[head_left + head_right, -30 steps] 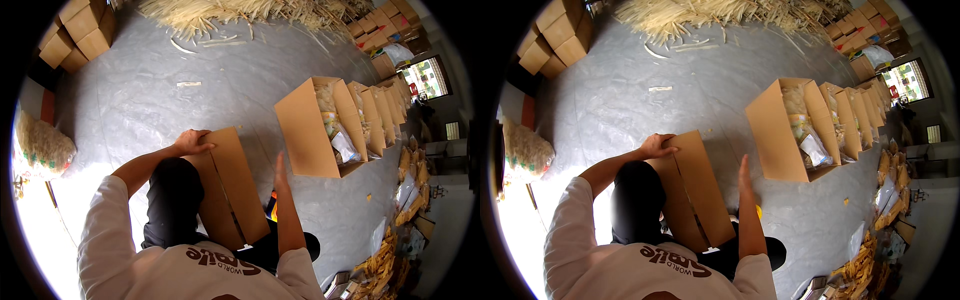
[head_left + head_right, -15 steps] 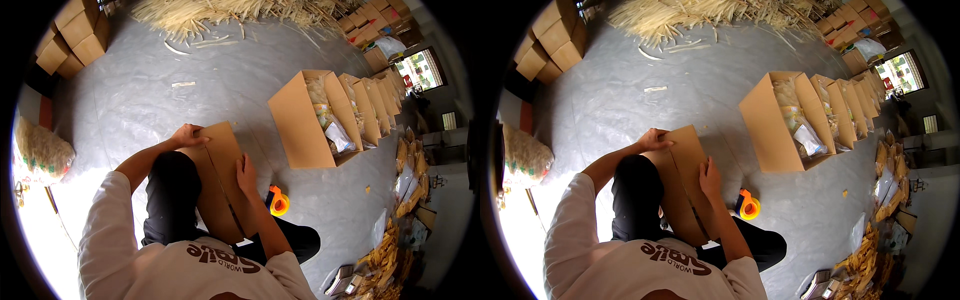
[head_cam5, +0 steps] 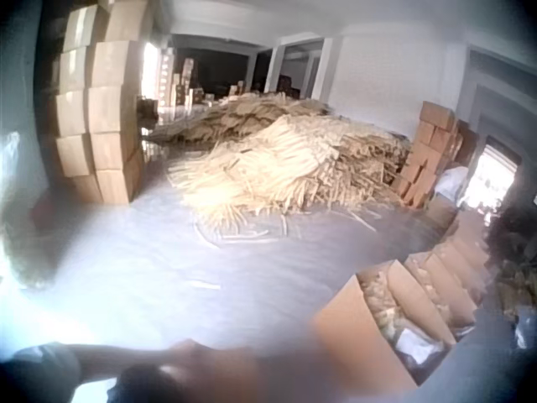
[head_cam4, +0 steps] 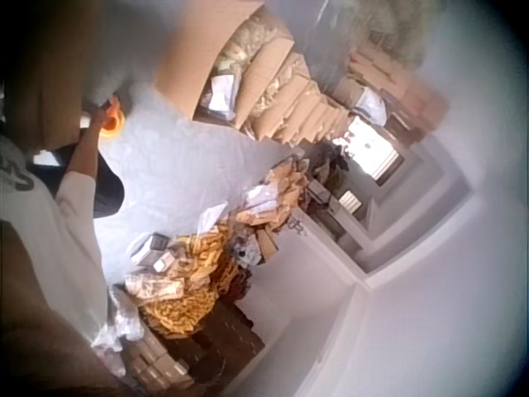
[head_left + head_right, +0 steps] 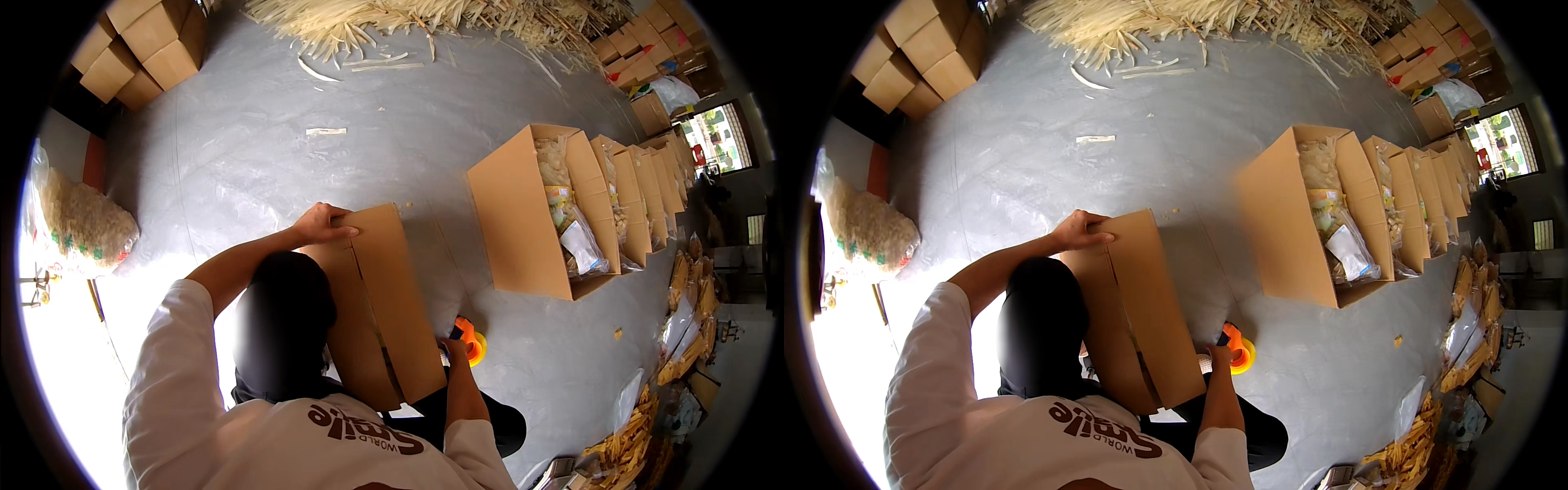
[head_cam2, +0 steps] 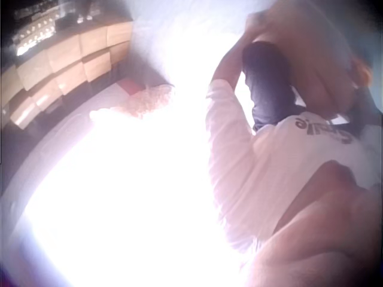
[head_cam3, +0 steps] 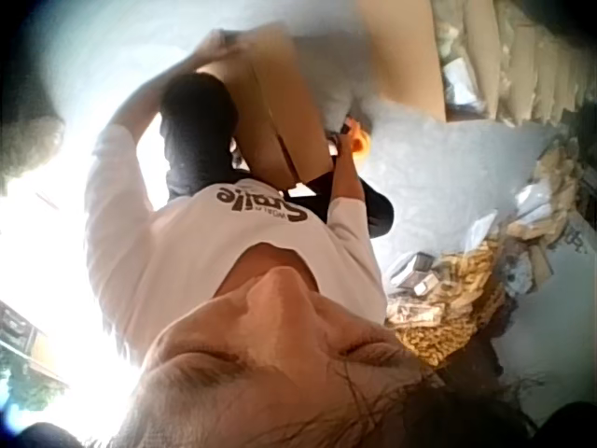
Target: The person seals cardboard boxes containing bagged goods by applying tape with a handheld tape dispenser. The person reaches for an open box, folds the flaps down, and then uses a tape dispenser to apply a strip of tape across the top seam.
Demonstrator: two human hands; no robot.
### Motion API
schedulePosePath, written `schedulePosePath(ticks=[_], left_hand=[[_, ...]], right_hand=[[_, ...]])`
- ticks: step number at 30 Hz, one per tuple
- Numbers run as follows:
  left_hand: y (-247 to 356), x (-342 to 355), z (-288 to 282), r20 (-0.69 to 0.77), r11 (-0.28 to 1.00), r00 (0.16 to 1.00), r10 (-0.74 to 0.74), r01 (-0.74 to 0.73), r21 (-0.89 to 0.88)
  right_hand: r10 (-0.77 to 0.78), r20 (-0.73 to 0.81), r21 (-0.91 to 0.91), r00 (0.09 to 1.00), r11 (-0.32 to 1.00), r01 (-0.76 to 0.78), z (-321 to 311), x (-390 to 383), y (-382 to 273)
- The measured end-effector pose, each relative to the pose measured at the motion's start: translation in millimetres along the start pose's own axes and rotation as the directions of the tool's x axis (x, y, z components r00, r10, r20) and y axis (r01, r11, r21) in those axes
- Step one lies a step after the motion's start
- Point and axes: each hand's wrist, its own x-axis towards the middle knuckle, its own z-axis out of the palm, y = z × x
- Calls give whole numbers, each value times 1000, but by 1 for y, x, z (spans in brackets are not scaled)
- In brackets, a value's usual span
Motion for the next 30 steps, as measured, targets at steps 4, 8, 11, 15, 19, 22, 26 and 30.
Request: schedulePosePath(ticks=[4,8,11,15,19,22,26,30], left_hand=[[-1,0,1,11,1000,1000,11,-11,-4],[10,-3,-6,42,999,998,-39,38,14],[8,-8,-6,34,998,998,-44,43,37],[20,5,-2,37,998,999,9,-12,57],[10,1,-3,22,998,1000,-4,3,62],[7,-2,-6,15,996,1000,-12,11,85],[2,3,-1,-15,994,1000,16,-14,109],[-8,8,8,-53,990,997,53,-46,130]], right_hand=[[171,-472,-142,865,953,-266,10,-26,-15],[39,-160,-189,986,980,-69,-5,-13,8],[-28,-185,-22,982,999,25,-3,-16,10],[-318,-511,100,799,901,422,-2,-17,1],[-380,-337,756,861,436,488,-76,-70,-112],[-419,-364,886,832,119,448,-138,-177,-190],[-729,-182,941,660,66,331,-161,-249,-218],[-785,-139,826,604,245,508,-128,-275,-232]])
